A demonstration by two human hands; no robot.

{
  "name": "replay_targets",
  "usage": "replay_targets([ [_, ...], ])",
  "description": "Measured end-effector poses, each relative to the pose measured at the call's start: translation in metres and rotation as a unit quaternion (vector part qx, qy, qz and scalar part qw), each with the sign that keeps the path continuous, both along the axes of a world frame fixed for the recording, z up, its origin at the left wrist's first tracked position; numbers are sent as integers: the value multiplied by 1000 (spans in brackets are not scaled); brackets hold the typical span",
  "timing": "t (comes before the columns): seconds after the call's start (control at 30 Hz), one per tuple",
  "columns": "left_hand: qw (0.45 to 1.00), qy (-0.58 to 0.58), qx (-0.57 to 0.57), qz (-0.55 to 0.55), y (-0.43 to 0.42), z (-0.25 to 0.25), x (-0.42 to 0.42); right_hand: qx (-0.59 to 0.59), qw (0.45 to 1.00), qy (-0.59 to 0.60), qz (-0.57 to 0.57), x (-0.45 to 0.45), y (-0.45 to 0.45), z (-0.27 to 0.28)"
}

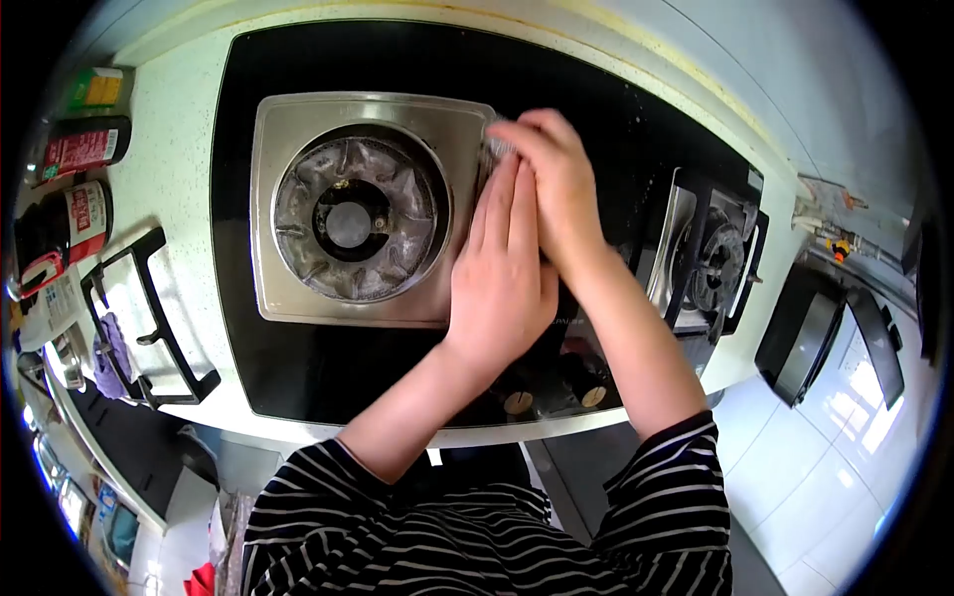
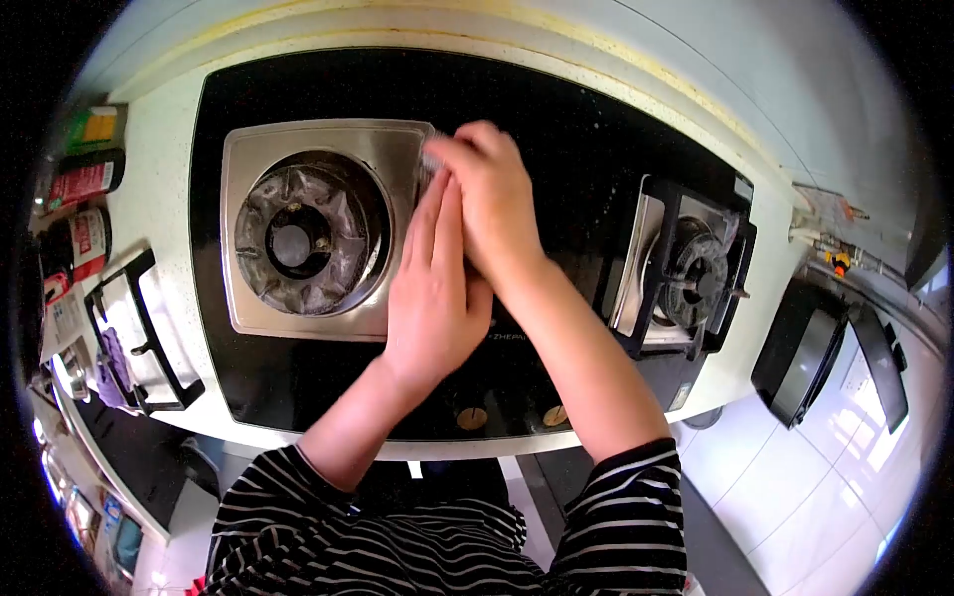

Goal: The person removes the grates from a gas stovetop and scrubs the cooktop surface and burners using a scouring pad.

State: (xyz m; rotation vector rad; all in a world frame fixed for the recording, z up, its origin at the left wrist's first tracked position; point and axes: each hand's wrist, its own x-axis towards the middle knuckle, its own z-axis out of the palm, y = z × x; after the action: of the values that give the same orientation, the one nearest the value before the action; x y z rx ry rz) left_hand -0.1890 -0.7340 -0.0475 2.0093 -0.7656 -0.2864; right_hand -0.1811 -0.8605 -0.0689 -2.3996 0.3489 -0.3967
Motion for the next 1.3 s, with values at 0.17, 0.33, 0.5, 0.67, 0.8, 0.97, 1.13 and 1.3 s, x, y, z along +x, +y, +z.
replay_targets([
  [0.17,1000,12,-3,22,-11,2,4,17,999,-5,27,9,-8,3],
  [0.33,999,39,11,-29,16,13,-23,11,999,14,46,-26,8,6],
  [0.5,998,46,-40,-8,1,5,6,32,999,18,-1,10,-10,0],
  [0.67,989,95,-96,-61,14,37,13,86,992,59,65,33,-22,13],
  [0.8,987,96,-91,-93,55,68,42,81,986,51,137,64,-16,8],
  [0.97,999,-9,-34,7,77,60,125,24,982,38,184,104,15,0],
  [1.13,989,125,24,76,89,44,187,-39,979,172,106,73,-11,30],
  [1.3,992,88,42,-81,84,14,222,-12,981,151,125,99,15,26],
])
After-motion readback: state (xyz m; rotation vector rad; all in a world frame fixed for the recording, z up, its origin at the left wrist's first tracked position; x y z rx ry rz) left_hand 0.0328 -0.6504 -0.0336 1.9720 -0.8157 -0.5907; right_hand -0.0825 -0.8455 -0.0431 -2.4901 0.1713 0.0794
